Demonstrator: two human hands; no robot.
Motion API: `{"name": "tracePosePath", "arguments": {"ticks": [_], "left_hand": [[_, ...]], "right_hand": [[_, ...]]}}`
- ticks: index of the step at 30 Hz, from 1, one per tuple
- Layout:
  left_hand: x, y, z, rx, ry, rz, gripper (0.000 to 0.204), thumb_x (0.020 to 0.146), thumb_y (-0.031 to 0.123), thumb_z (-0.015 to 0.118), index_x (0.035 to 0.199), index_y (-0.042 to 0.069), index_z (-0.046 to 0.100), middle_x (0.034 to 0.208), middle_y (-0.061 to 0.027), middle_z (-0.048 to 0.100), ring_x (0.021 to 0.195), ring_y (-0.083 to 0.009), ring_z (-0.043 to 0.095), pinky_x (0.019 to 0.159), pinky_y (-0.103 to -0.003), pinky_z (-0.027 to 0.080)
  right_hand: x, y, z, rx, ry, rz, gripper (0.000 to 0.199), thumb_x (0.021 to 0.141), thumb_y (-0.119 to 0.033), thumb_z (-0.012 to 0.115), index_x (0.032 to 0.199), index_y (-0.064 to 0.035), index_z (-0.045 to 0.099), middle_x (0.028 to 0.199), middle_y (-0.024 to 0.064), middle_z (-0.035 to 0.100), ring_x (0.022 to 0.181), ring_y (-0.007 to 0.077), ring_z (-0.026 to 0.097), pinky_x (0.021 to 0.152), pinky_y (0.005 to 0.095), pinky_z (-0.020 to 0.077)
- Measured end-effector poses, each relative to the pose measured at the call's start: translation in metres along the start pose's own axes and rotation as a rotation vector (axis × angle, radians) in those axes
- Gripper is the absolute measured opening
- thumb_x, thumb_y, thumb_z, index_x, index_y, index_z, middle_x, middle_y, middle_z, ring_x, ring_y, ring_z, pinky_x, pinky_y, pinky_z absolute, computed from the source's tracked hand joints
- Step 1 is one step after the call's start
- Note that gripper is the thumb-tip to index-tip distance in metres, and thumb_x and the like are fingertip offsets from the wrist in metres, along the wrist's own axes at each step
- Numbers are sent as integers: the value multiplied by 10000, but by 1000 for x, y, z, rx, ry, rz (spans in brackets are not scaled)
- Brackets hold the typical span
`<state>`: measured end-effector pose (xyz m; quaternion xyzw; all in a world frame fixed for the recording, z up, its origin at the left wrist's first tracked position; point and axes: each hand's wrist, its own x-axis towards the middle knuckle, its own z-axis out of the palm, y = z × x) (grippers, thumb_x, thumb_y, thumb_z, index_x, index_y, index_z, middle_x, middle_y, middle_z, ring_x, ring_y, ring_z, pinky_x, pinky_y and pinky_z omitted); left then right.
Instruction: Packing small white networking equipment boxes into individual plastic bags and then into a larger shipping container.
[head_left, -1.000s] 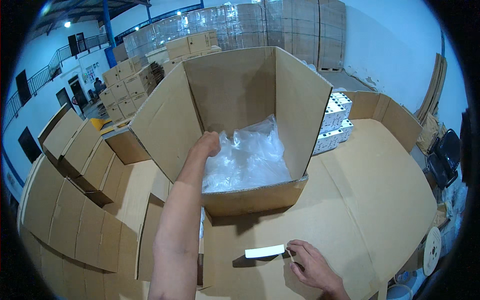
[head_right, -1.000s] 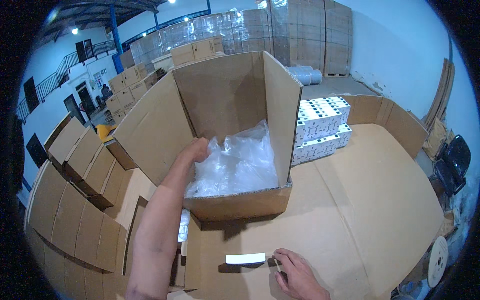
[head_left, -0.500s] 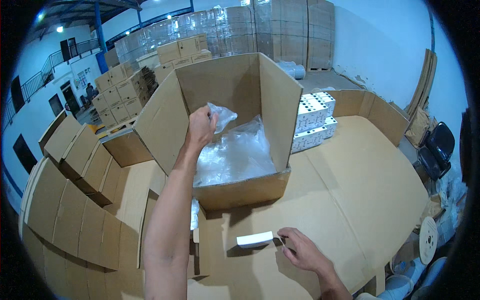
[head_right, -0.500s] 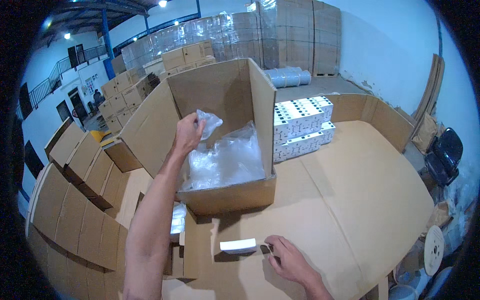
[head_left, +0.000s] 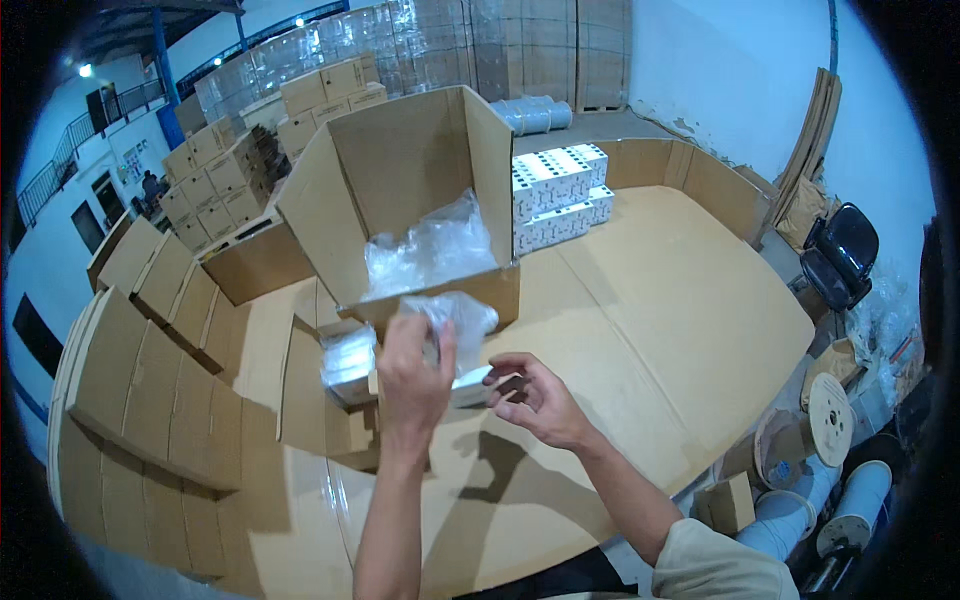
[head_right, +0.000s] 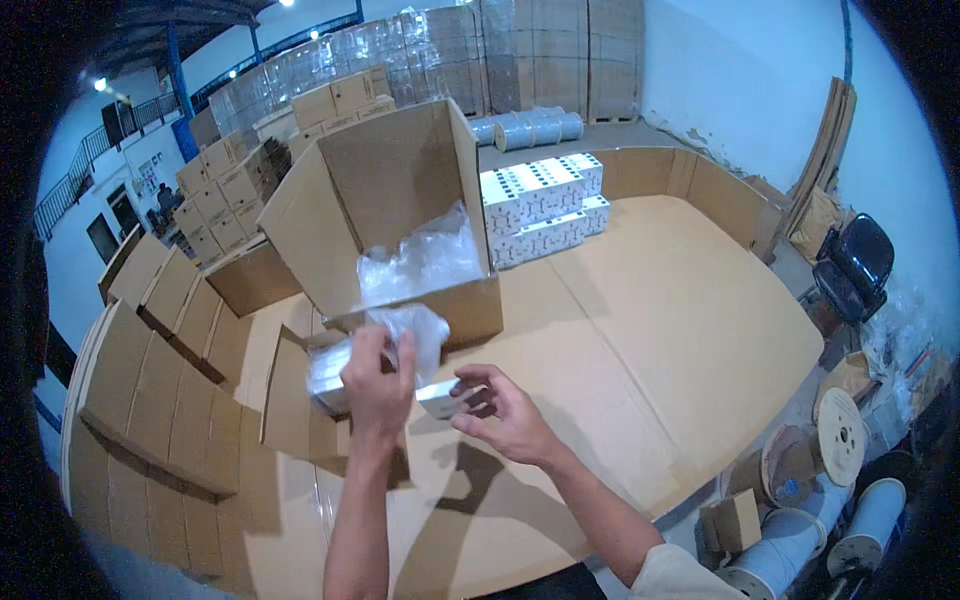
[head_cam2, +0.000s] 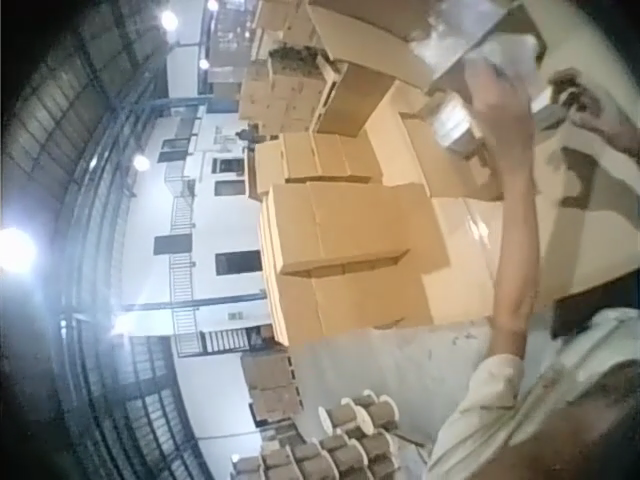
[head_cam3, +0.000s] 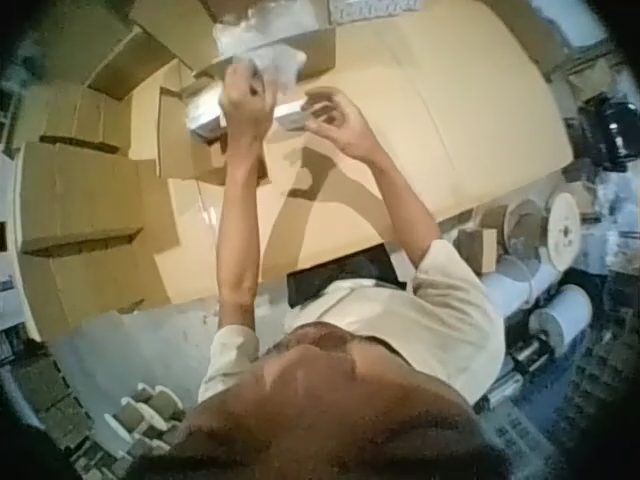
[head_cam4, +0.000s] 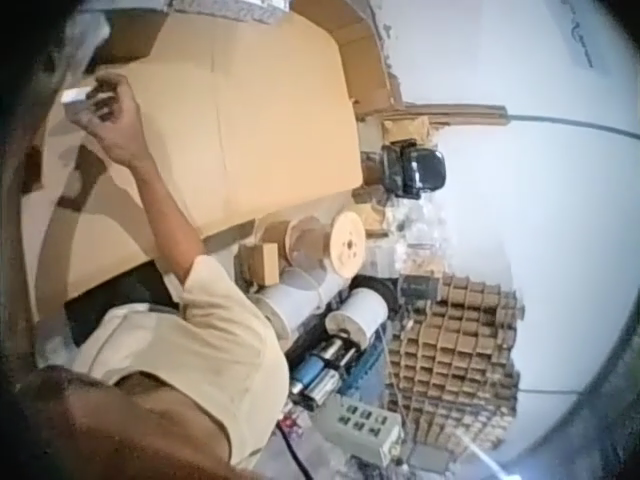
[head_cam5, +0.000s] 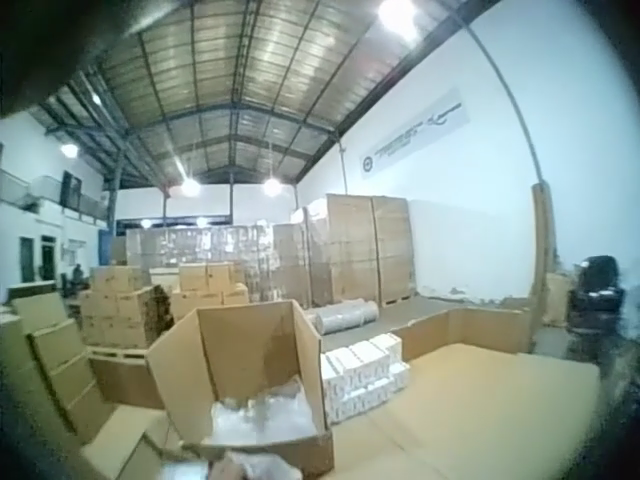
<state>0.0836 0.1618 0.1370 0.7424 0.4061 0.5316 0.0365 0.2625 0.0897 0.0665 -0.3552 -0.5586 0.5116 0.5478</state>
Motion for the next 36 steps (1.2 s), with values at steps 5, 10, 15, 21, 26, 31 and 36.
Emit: {"name": "tracePosePath", "arguments": {"ticks": [5,10,15,21,26,31,36], "left_hand": [[-91,-2,4,-87,-77,-142,179,962,148,660,894,-1,587,785,-186,596,721,-368,610,643,-452,474],[-136,-20,8,-277,-142,-504,214,1007,199,623,938,-1,589,766,-147,628,681,-240,619,640,-373,487],[-153,-42,17,-590,-22,-732,239,1038,232,602,932,18,590,799,-25,601,722,-89,531,641,-295,457],[-147,-36,15,-693,50,-763,223,1047,228,597,947,30,592,804,33,545,712,-37,461,624,-224,407],[-138,-25,6,-606,-4,-650,178,1012,186,657,1031,10,644,850,24,605,742,-39,519,655,-210,443],[-147,-27,13,-571,-179,-596,182,966,151,717,1061,-2,687,868,-13,678,731,-53,595,639,-222,479],[-148,-29,15,-612,-270,-665,184,945,123,740,1054,-15,687,839,-33,693,705,-63,626,605,-226,496]], "right_hand": [[-12,12,36,-48,116,104,369,933,-140,747,1226,6,579,1000,28,655,847,72,621,751,248,524],[-24,46,24,-103,54,189,166,970,-117,692,1059,16,647,863,2,656,761,58,610,688,243,521],[-28,59,3,-164,-34,352,120,983,-117,673,971,0,648,797,-4,650,717,59,597,634,246,500],[-27,41,-14,-193,-198,527,102,983,-105,671,978,-4,658,794,2,653,724,69,610,640,247,497],[-31,23,-15,-45,-203,490,197,959,-105,703,1121,-4,657,914,15,651,836,89,626,746,254,532],[-24,40,-10,52,-134,416,223,955,-116,711,1143,-9,657,915,-6,629,835,67,598,720,231,504],[-26,51,-13,-48,-172,448,138,967,-117,696,1043,-7,661,824,-28,596,783,49,567,667,220,469]]}}
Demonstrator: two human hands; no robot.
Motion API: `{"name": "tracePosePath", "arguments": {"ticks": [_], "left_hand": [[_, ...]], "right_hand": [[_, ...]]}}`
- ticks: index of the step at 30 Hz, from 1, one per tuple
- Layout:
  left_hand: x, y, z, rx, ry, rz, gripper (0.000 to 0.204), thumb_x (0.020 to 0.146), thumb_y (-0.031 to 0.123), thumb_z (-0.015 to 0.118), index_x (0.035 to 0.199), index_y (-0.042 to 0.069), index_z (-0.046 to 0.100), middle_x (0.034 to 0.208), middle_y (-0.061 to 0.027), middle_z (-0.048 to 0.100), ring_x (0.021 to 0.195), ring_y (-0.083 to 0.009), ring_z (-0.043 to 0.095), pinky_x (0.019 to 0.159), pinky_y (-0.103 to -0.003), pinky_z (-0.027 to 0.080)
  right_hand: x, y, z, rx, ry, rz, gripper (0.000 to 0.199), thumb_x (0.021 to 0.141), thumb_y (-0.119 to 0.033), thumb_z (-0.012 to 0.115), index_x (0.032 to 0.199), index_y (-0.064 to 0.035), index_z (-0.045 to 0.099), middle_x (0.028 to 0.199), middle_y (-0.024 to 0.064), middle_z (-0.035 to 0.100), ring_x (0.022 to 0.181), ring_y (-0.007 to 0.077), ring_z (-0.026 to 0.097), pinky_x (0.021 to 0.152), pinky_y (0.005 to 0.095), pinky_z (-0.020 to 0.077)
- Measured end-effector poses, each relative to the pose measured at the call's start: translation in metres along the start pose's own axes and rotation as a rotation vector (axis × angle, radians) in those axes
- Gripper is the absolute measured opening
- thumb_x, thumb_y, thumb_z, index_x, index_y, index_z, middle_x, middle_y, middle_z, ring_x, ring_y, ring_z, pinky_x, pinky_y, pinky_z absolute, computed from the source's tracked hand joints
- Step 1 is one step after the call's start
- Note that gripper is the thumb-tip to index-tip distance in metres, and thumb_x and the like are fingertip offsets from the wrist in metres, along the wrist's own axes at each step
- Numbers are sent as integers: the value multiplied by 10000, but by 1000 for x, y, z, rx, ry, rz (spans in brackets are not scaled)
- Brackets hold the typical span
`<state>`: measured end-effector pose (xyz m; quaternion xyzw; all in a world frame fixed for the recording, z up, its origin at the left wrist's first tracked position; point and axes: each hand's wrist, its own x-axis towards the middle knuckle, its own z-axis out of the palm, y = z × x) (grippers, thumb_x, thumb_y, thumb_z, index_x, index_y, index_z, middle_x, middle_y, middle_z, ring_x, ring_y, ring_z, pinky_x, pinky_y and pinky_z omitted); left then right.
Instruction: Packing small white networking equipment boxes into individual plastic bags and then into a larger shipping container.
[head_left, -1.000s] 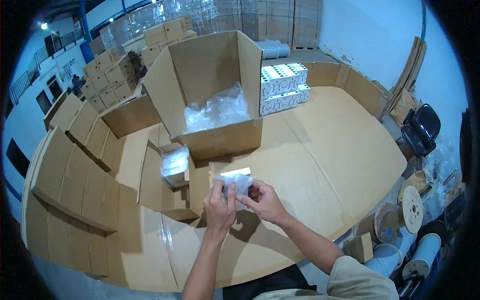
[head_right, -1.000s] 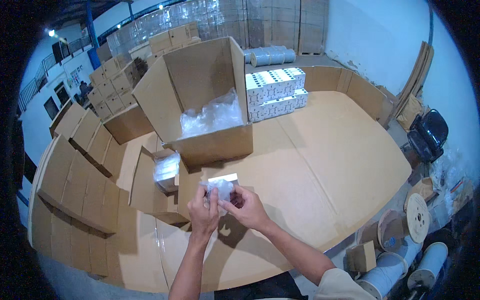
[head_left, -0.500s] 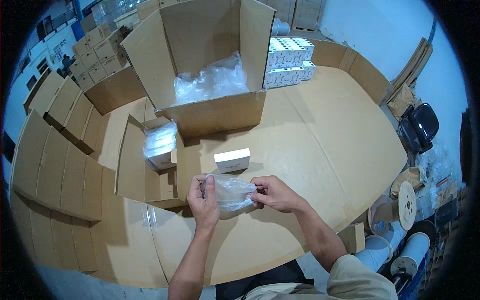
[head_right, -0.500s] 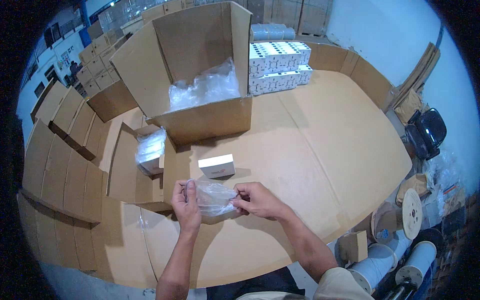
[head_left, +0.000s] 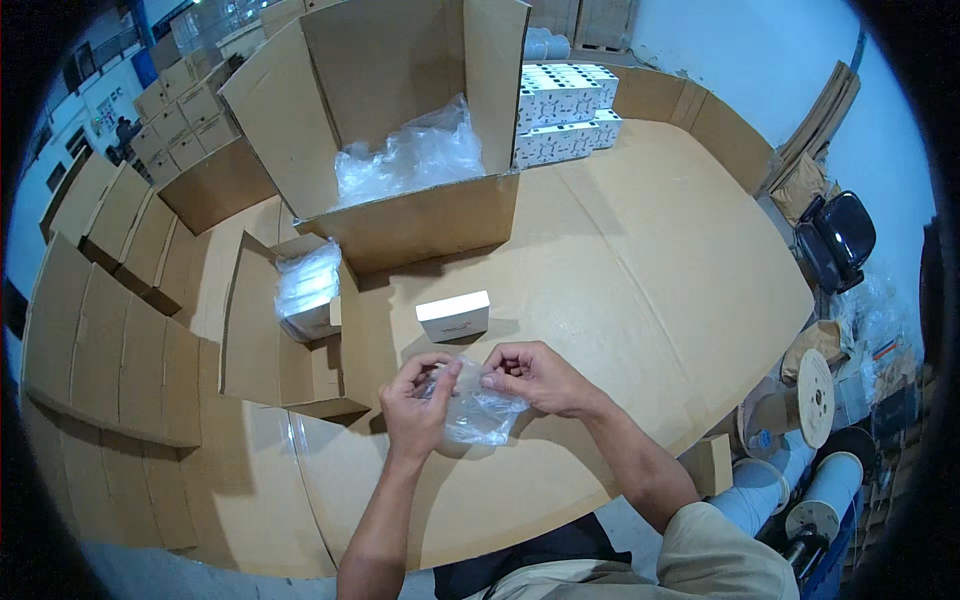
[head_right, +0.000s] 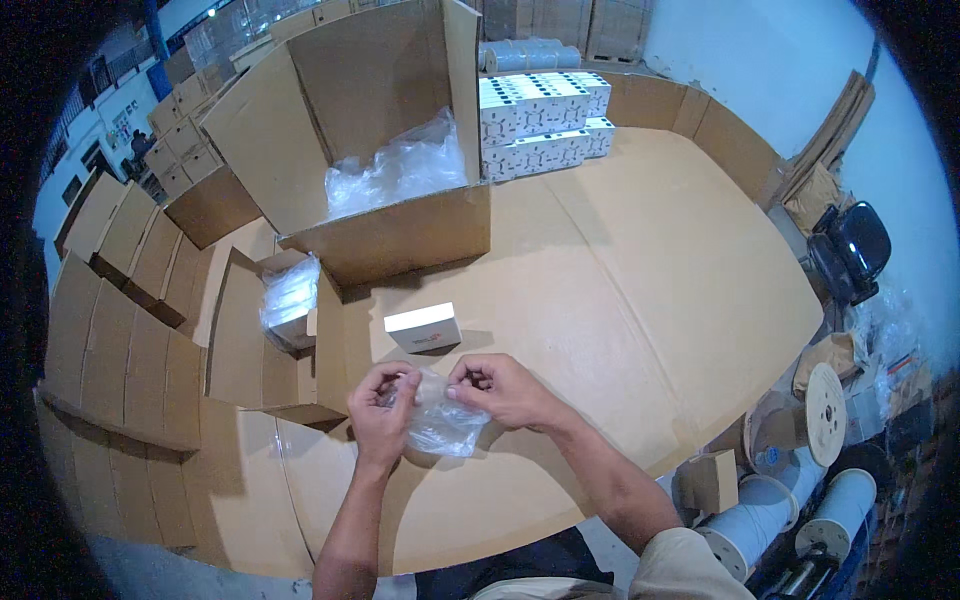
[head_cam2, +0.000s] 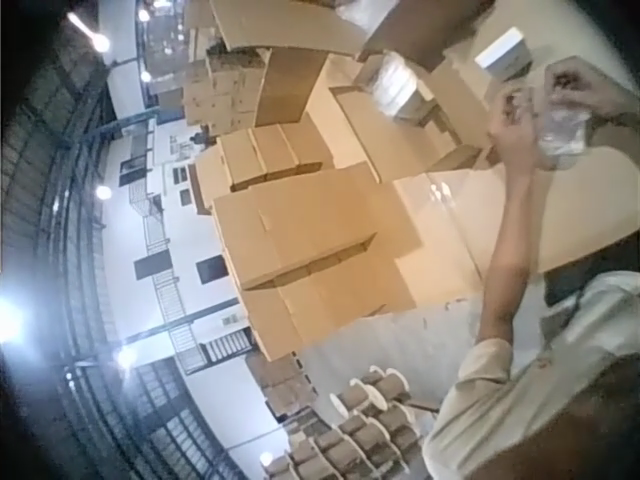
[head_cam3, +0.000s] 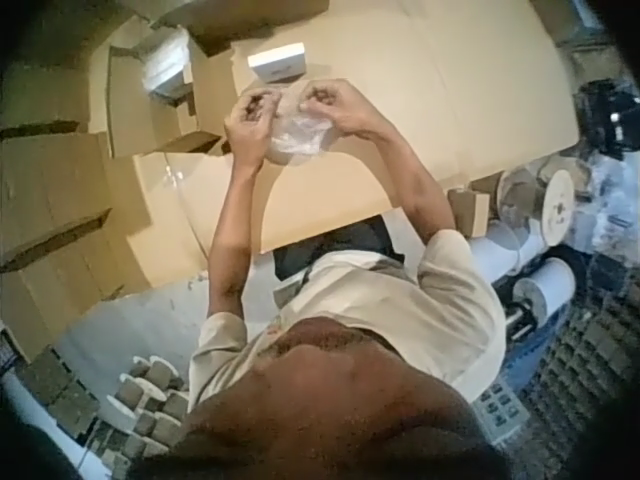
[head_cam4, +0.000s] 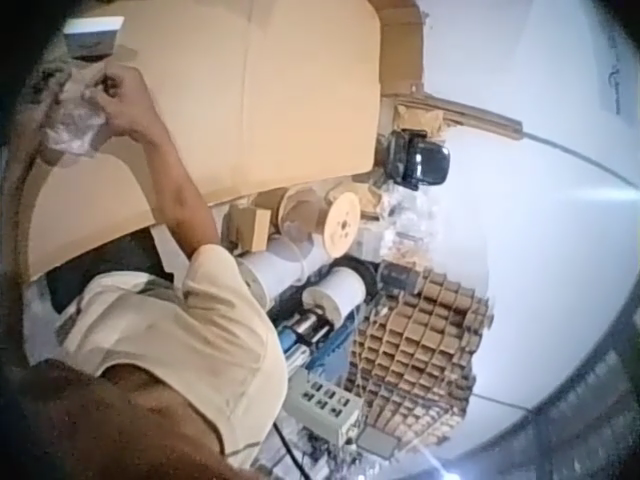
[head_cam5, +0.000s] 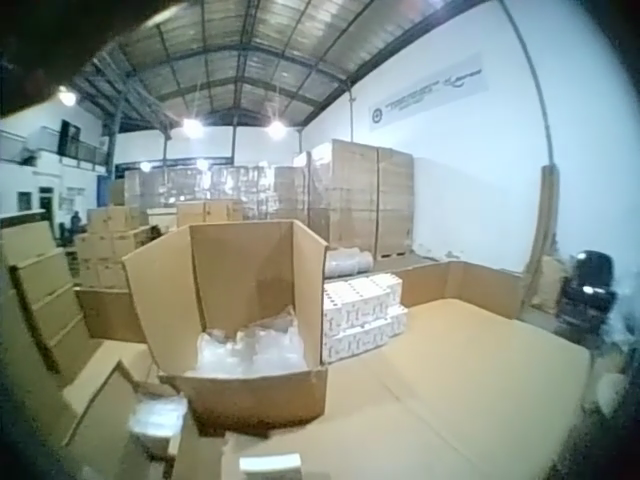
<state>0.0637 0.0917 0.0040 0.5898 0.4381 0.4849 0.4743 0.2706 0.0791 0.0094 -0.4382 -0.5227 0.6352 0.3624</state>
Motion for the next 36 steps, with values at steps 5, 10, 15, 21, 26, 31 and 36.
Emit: {"name": "tracePosePath", "arguments": {"ticks": [5,10,15,21,26,31,36], "left_hand": [[-1,8,1,-70,216,94,147,961,78,708,1041,-13,624,823,-17,624,718,-62,581,622,-211,471],[0,-5,-3,-19,348,368,336,952,85,711,1213,1,516,959,-36,583,847,-87,560,755,-232,466],[-5,-7,14,-15,372,448,532,938,131,731,1353,17,418,1067,-64,584,914,-113,568,812,-263,474],[-12,-5,23,-252,120,-85,277,994,81,640,1244,-12,565,1102,-61,640,1007,-120,610,869,-279,499],[-15,-6,22,-173,14,-23,270,990,101,661,1221,-8,575,1097,-61,652,997,-114,620,864,-279,510],[-15,-2,22,-155,-7,1,319,944,70,721,1208,-23,568,1090,-69,662,977,-124,639,856,-284,528],[-11,7,19,-172,-70,-149,331,900,-30,719,1190,-46,559,1106,-88,660,997,-140,656,877,-291,550]], "right_hand": [[-6,-7,-10,-45,59,-73,89,974,-93,673,944,-20,631,815,-25,596,748,46,539,677,229,469],[-8,-15,-10,3,121,-166,62,974,-47,662,1001,-12,619,881,-6,615,812,57,565,718,232,479],[-5,-8,-9,55,197,-336,78,973,-5,635,1040,-4,596,941,15,625,875,69,585,764,247,496],[-1,0,-2,43,234,-352,195,941,-25,703,1100,-6,592,982,34,654,924,98,625,857,271,530],[-1,-6,0,32,211,-229,356,908,-60,758,1220,12,604,1084,57,688,998,106,647,894,285,535],[-4,-12,1,262,185,-114,295,918,-74,745,1187,3,650,1067,54,714,953,97,657,848,269,535],[-2,2,-12,375,222,-187,185,947,-2,669,1132,-3,671,1055,42,709,939,95,654,844,268,534]]}}
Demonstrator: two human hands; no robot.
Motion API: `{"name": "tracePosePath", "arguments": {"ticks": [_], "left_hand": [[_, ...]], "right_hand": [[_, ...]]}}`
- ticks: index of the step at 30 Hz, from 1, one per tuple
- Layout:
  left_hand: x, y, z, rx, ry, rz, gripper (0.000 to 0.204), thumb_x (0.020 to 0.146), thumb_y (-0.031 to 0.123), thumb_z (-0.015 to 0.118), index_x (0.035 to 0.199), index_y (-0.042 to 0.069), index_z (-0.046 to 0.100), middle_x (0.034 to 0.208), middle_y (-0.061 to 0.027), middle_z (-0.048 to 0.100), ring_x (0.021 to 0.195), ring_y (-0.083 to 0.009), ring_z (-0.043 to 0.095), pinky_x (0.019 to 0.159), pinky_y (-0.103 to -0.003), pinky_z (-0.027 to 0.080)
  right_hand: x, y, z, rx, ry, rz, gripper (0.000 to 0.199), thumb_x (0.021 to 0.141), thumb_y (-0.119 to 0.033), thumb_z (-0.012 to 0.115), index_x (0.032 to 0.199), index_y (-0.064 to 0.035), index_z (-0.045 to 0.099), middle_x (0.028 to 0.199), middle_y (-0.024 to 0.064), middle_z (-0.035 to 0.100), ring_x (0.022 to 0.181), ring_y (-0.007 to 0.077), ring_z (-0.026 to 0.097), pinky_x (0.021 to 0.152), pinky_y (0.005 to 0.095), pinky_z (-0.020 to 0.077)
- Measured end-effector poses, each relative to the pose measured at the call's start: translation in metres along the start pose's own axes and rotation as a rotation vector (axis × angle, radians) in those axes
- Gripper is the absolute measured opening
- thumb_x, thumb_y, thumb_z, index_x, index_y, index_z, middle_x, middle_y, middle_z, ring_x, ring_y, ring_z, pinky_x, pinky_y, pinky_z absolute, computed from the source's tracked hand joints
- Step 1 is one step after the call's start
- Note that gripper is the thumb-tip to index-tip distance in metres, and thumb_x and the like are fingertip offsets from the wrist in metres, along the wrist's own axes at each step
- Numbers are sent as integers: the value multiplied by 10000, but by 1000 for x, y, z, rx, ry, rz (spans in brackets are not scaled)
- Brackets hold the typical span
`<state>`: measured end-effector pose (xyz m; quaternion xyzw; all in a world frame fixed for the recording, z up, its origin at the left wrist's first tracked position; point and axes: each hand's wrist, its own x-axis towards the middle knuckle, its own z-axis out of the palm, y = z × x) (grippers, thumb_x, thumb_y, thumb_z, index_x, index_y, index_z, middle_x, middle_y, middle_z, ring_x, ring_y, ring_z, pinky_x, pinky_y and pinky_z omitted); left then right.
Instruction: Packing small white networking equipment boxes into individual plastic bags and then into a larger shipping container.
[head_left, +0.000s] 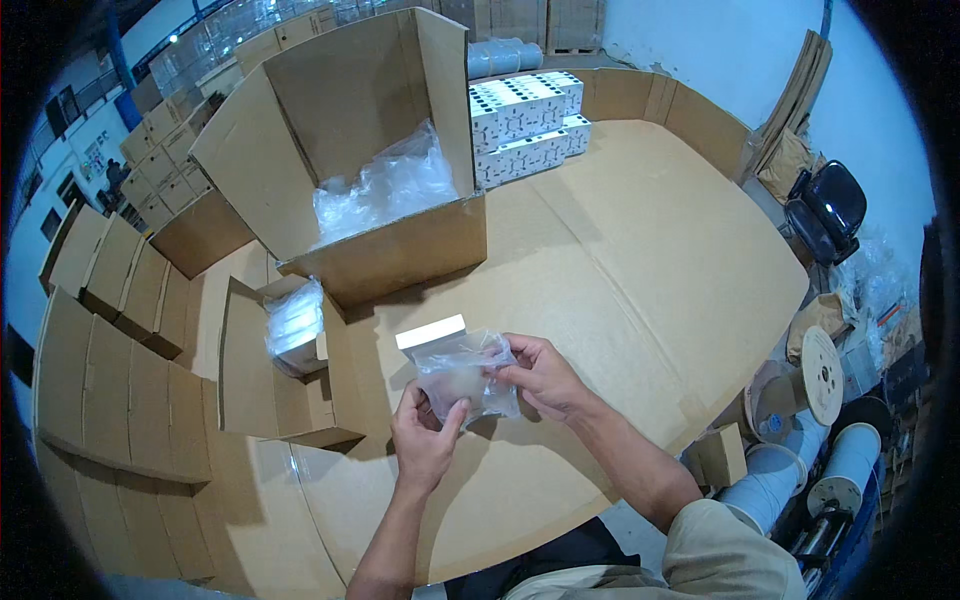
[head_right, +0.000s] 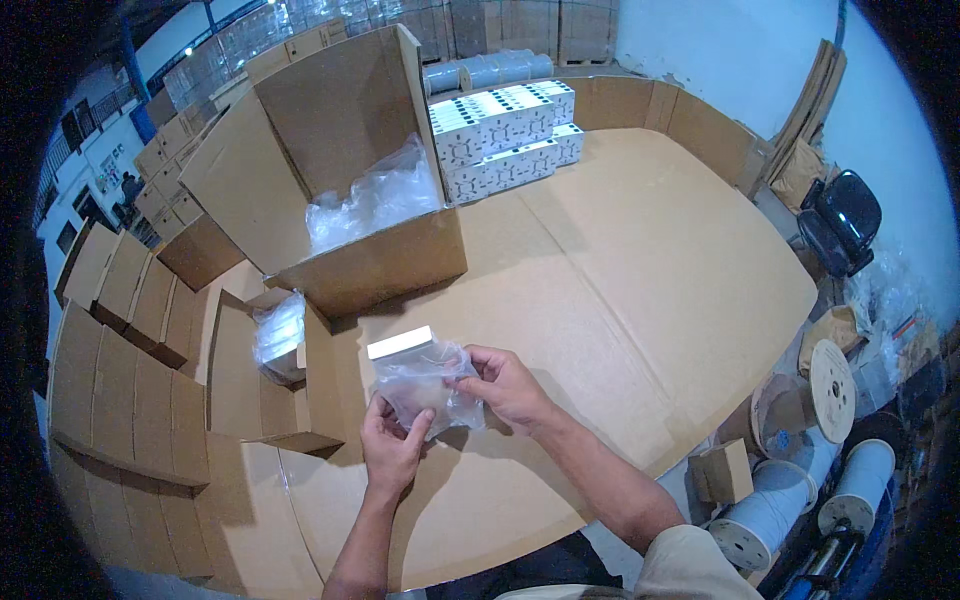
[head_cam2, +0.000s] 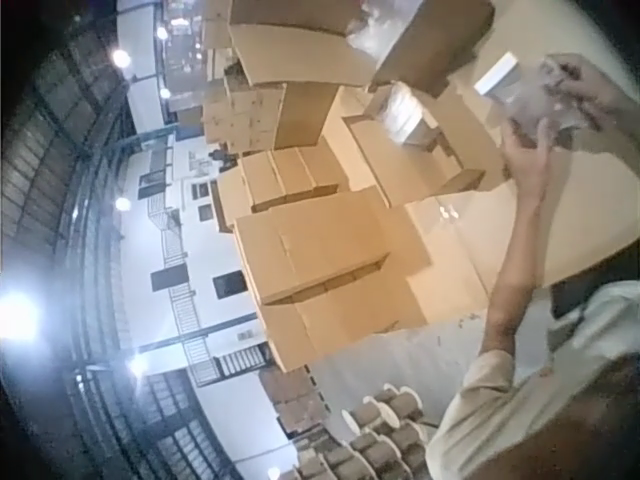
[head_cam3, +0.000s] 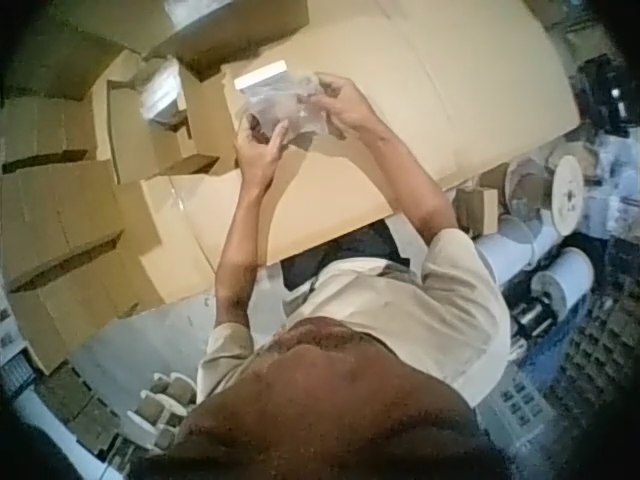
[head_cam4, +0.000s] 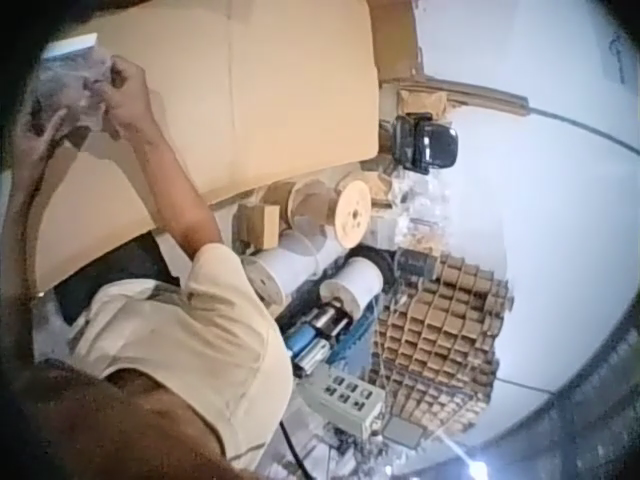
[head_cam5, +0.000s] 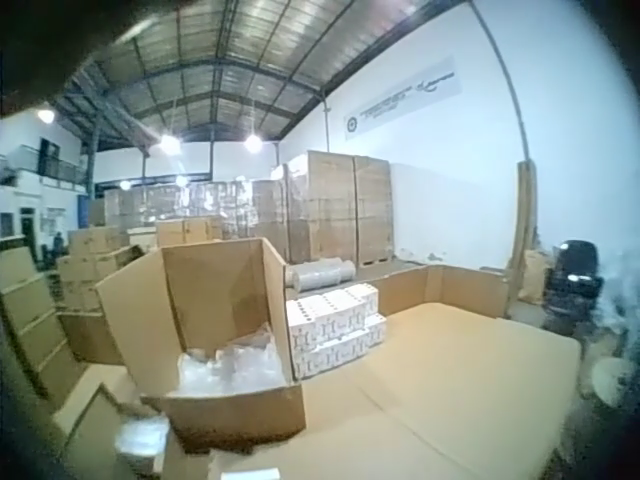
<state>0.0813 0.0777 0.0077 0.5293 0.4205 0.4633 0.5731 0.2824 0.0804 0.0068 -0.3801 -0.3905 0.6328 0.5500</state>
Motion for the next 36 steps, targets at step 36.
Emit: {"name": "tracePosePath", "arguments": {"ticks": [36], "left_hand": [[7,-4,-8,-28,59,245,398,882,-19,678,1244,-47,518,1172,-100,569,1044,-156,570,957,-287,484]], "right_hand": [[-7,1,19,-401,55,-153,421,877,-4,748,1199,-8,476,1103,71,604,932,106,639,795,257,560]]}}
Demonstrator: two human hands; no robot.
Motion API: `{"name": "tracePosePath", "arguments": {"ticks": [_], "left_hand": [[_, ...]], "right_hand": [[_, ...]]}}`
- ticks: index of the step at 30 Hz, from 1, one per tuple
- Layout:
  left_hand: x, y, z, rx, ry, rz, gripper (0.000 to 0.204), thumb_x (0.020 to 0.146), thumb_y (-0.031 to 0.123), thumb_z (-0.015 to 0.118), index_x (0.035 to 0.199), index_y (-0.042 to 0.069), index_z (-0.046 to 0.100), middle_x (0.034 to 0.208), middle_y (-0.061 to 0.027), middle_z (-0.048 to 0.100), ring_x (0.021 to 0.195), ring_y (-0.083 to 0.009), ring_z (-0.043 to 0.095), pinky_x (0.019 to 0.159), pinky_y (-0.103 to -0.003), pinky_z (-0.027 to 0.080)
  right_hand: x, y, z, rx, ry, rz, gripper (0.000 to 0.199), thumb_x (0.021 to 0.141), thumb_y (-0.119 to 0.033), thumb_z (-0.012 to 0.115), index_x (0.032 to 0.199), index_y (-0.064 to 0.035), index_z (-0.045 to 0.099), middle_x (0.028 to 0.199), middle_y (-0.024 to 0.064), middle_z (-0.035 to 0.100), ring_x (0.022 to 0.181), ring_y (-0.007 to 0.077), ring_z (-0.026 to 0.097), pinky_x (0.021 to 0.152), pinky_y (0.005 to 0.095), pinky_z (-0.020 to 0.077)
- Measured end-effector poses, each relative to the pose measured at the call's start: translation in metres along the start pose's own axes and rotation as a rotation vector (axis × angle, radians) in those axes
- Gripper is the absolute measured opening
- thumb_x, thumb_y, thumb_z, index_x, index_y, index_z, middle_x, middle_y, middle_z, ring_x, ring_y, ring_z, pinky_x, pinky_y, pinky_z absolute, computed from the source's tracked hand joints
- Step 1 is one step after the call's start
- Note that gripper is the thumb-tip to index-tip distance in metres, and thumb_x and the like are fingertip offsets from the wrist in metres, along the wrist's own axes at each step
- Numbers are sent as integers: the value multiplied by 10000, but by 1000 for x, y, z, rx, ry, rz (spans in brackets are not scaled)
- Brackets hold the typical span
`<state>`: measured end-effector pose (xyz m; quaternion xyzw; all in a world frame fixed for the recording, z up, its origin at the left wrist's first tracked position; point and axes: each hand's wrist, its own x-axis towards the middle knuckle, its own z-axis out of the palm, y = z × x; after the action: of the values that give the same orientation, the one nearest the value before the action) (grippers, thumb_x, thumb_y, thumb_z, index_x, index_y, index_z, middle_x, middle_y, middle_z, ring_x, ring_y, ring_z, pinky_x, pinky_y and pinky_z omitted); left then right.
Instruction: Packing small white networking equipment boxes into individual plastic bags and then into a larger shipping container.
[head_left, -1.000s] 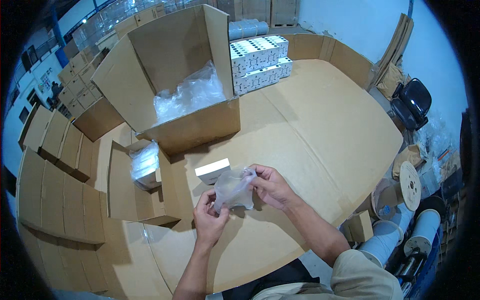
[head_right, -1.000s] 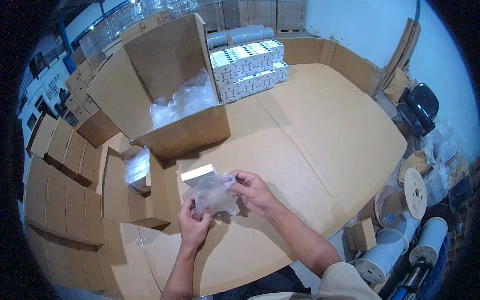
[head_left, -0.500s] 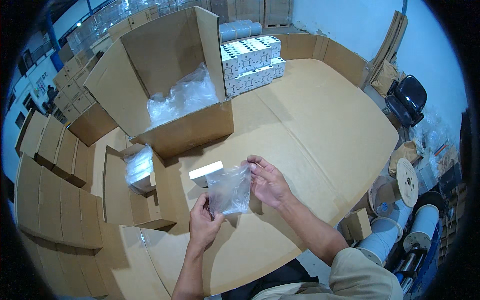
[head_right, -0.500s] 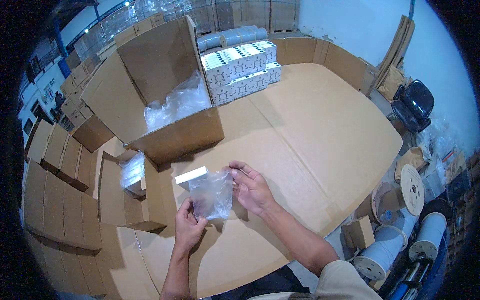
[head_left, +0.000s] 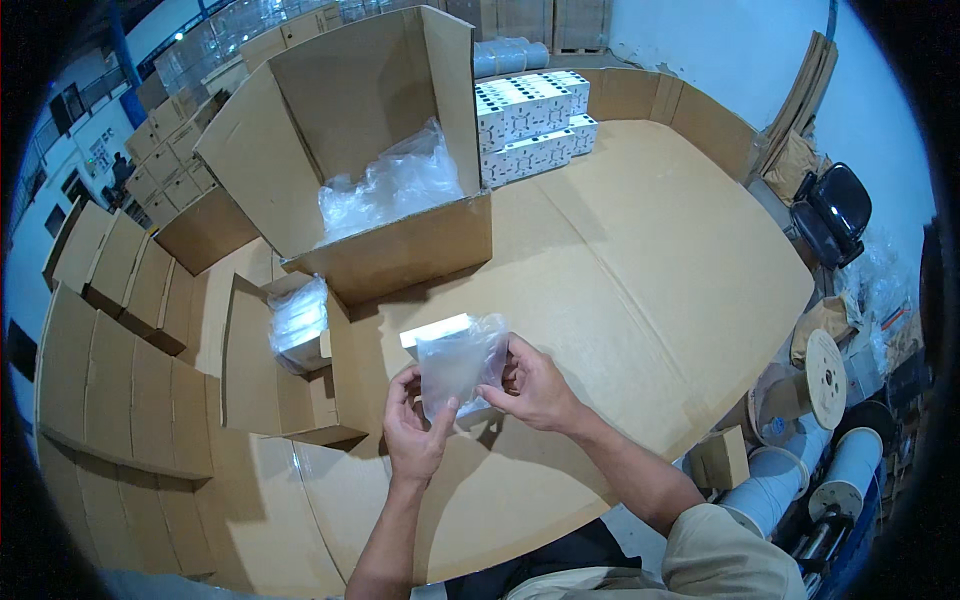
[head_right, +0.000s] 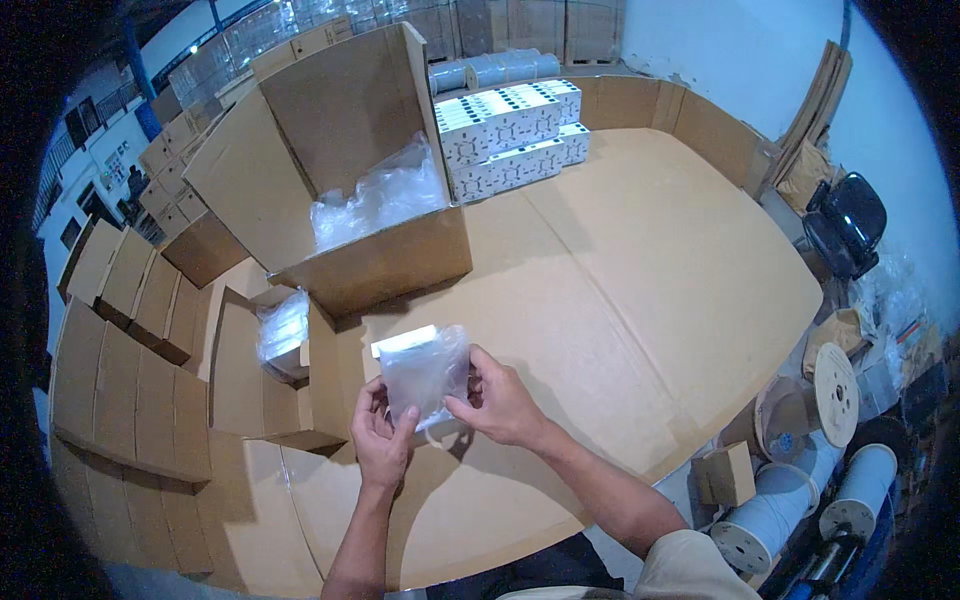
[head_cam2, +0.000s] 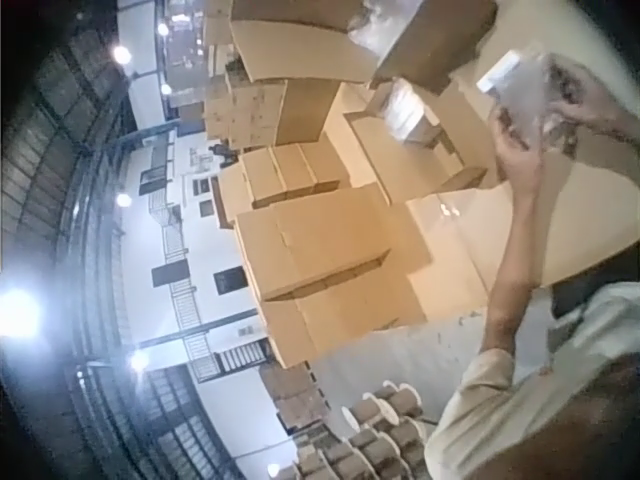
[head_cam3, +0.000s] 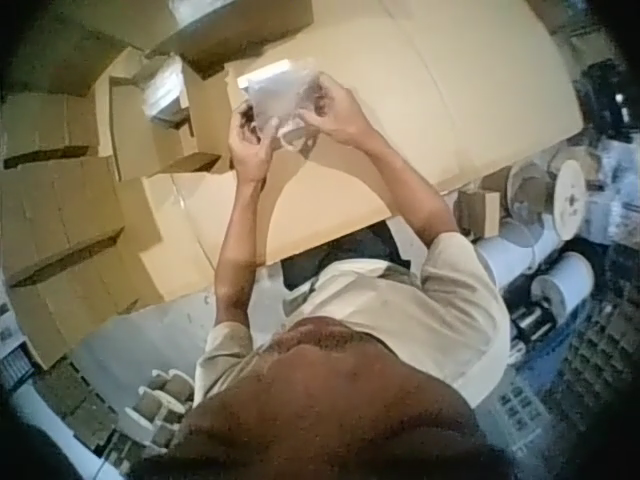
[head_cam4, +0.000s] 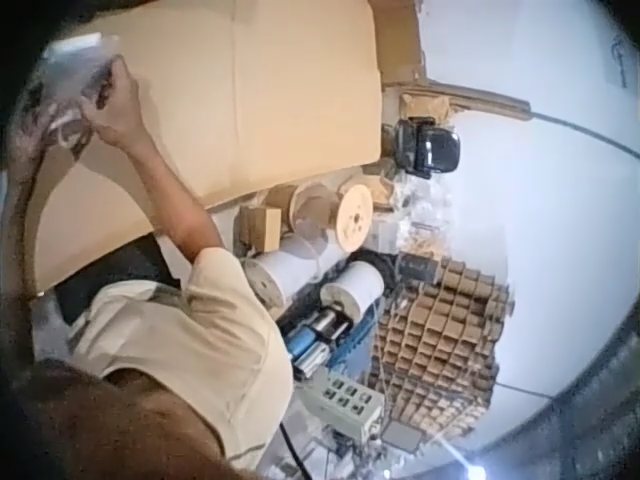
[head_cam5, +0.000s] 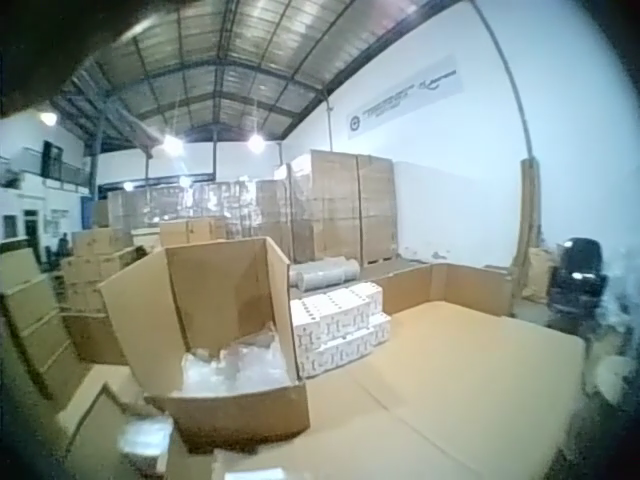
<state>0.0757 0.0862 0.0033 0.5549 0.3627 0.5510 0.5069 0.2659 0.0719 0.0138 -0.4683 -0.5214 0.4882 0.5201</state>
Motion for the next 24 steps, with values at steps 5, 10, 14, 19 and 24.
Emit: {"name": "tracePosePath", "arguments": {"ticks": [5,10,14,19,24], "left_hand": [[2,-1,-9,30,134,-175,222,1015,175,632,1134,-8,588,1020,-45,610,880,-107,555,810,-270,492],[6,-2,-9,93,367,-95,237,1077,239,541,1048,18,621,936,-13,602,830,-86,512,736,-263,453],[12,-4,-15,94,507,33,256,1080,245,535,1006,11,611,920,-10,598,841,-88,518,775,-263,454],[8,-6,-14,157,421,61,267,1077,255,545,992,7,596,903,-10,589,840,-92,516,773,-258,449],[3,-7,-9,179,365,101,248,1072,241,551,979,14,585,886,-14,577,822,-90,508,750,-251,440]], "right_hand": [[-3,-4,4,-120,-239,61,380,890,23,727,1191,-11,497,981,36,622,886,84,612,736,254,526],[-2,-7,0,-205,-299,110,384,879,27,737,1181,-10,502,934,27,599,795,72,579,667,243,490],[-2,-5,-9,-154,-328,199,417,845,-41,785,1167,-33,520,880,5,587,704,64,554,615,248,469],[-2,-15,-1,-84,-238,179,362,859,-99,810,1110,-37,557,828,-6,588,694,59,558,597,245,464],[-2,8,-10,-145,-318,236,287,854,-120,821,1014,-32,600,785,-17,587,692,60,549,606,239,463]]}}
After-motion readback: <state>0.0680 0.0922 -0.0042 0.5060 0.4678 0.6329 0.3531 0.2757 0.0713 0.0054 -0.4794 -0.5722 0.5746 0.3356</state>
